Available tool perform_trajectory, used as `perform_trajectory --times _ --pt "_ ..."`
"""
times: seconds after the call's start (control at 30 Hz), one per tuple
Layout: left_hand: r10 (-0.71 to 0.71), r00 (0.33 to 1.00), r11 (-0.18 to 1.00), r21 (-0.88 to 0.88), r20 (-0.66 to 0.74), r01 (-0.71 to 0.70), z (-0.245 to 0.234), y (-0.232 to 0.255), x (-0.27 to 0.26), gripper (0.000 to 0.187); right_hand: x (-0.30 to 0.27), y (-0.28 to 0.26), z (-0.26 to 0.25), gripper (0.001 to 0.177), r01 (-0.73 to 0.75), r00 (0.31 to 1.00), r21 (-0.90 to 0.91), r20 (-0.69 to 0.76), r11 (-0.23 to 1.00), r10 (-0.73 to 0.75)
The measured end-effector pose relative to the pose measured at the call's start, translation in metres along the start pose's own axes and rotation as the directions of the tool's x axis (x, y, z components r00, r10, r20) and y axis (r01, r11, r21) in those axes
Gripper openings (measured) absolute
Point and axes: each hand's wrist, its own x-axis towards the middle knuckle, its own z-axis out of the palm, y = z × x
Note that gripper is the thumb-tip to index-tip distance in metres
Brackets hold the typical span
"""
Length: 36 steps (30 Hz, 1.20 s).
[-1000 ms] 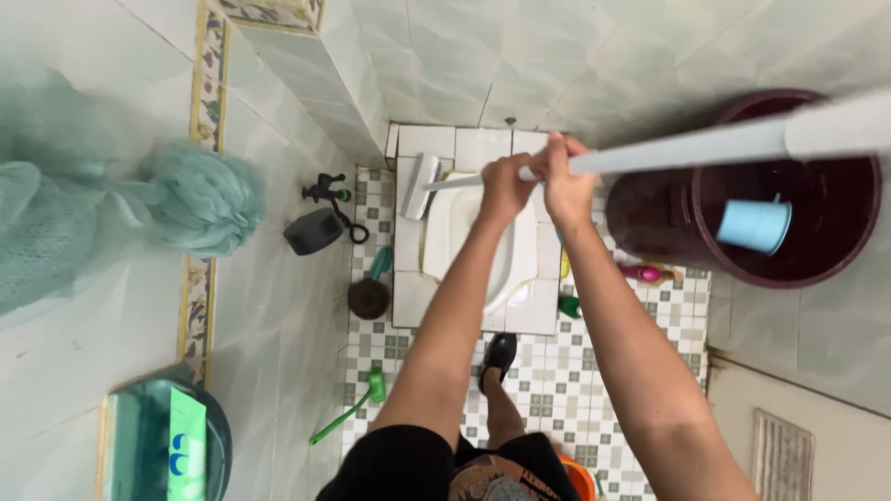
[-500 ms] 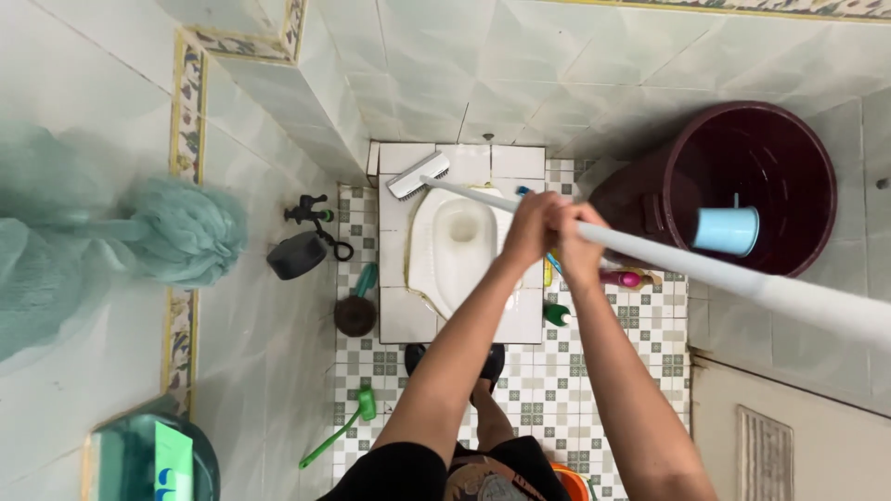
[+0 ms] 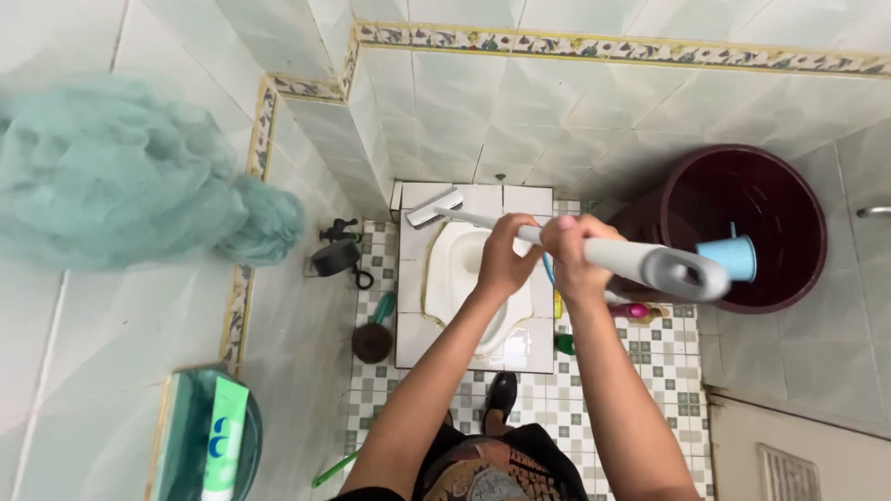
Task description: Cleaning a squat toilet using a scrub brush, cleaning solution, and rinsing with water from a dipper.
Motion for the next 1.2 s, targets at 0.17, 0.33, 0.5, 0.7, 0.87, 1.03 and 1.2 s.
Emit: perform_trajectory --times 0.17,0.33,0.5,0.7,0.87,1.03,1.2 --pt "-0.159 0.971 0.972 0.203 0.18 0.121 -0.004 -0.052 -0.011 0.015 -0.02 -0.015 0.027 0.043 -0.023 1.0 0.109 -0.002 0.994 0.023" --pt "0.073 0.98 0.997 0.024 0.186 -0.079 -0.01 0.024 -0.032 0.017 -0.062 -0.007 0.009 0.041 0.022 0.995 0.019 -0.101 1.0 -0.02" --pt "0.188 0.913 0.963 0.113 0.362 -0.244 -0.005 0.012 -0.053 0.008 -0.088 -0.073 0.001 0.021 0.058 0.992 -0.072 0.117 0.996 -0.049" --pt "0.232 0.946 0.954 0.135 0.228 -0.266 -0.001 0.044 -0.106 0.017 -0.141 -0.045 -0.037 0.026 0.137 0.988 -0.238 0.102 0.961 -0.116" --pt "0.177 0.971 0.954 0.214 0.163 -0.21 0.022 0.05 -0.151 0.03 -0.174 -0.083 -0.05 0.028 0.1 0.992 -0.278 0.105 0.955 -0.074" --pt "0.124 0.96 0.966 0.191 0.251 -0.174 0.025 0.065 -0.195 0.044 -0.21 -0.116 -0.067 0.029 0.205 0.966 -0.14 0.189 0.969 -0.177" --pt "0.195 0.904 0.878 0.343 0.38 -0.334 0.014 0.024 -0.196 0.035 -0.238 -0.056 -0.064 0.028 0.094 0.989 -0.119 0.123 0.988 -0.08"
